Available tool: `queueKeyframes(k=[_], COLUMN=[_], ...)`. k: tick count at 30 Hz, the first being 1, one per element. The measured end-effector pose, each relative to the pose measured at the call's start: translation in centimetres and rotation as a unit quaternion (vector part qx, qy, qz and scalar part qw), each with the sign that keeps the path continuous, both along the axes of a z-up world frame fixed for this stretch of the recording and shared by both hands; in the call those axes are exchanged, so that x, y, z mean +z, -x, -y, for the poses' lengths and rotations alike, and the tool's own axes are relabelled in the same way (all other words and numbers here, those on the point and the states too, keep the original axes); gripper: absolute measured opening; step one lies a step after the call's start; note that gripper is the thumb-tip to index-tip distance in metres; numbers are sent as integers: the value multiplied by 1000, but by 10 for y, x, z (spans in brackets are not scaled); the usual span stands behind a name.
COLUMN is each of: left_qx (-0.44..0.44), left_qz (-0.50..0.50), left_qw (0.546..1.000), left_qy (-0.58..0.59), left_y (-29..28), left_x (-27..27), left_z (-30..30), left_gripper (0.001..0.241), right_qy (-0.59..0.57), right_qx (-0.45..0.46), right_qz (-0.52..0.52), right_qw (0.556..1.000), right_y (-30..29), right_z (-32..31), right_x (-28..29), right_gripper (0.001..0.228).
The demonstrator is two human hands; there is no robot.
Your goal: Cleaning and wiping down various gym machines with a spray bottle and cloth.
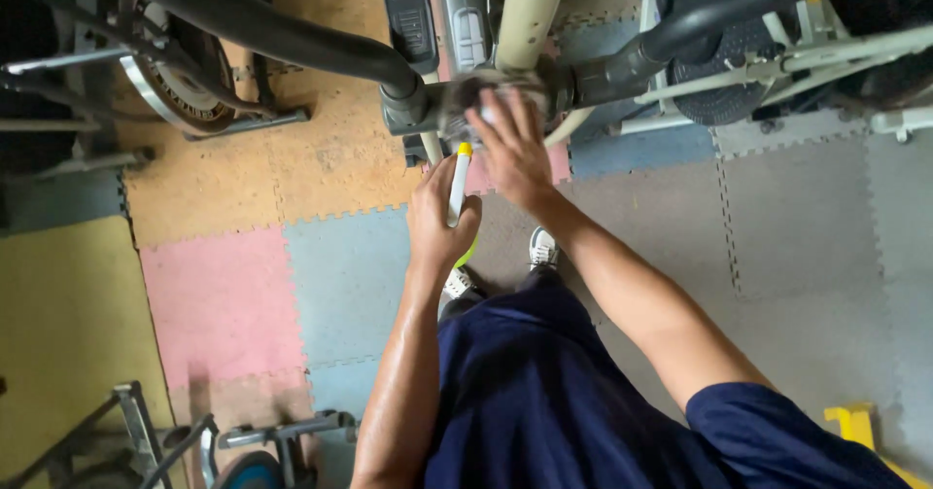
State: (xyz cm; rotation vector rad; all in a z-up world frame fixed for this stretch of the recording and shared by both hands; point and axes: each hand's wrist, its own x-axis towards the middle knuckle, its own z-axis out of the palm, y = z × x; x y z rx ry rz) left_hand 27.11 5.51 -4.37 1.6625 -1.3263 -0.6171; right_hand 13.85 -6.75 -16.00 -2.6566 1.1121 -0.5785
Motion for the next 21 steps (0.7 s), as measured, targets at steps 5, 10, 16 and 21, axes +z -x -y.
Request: queueKeyframes(k=[5, 10, 16, 21], left_qx=[-33, -55, -75, -79], left_qz=[17, -31, -7, -37], left_qw=[997, 998, 997, 996], left_qy=[61, -29, 29, 3], left_y=[-16, -22, -16, 0], left_x=[-2, 11, 0, -6], left_z=[-5, -5, 0, 13], left_gripper=[51, 53, 54, 54], right_qy=[41, 128, 71, -33], right_qx=[47, 21, -101, -214], right_qz=[-33, -44, 42, 70], right_qw=[997, 991, 991, 974], right_y=[-32, 18, 63, 51], right_z=[37, 32, 48, 87], right_x=[-11, -31, -38, -44], right_gripper=[64, 67, 47, 36])
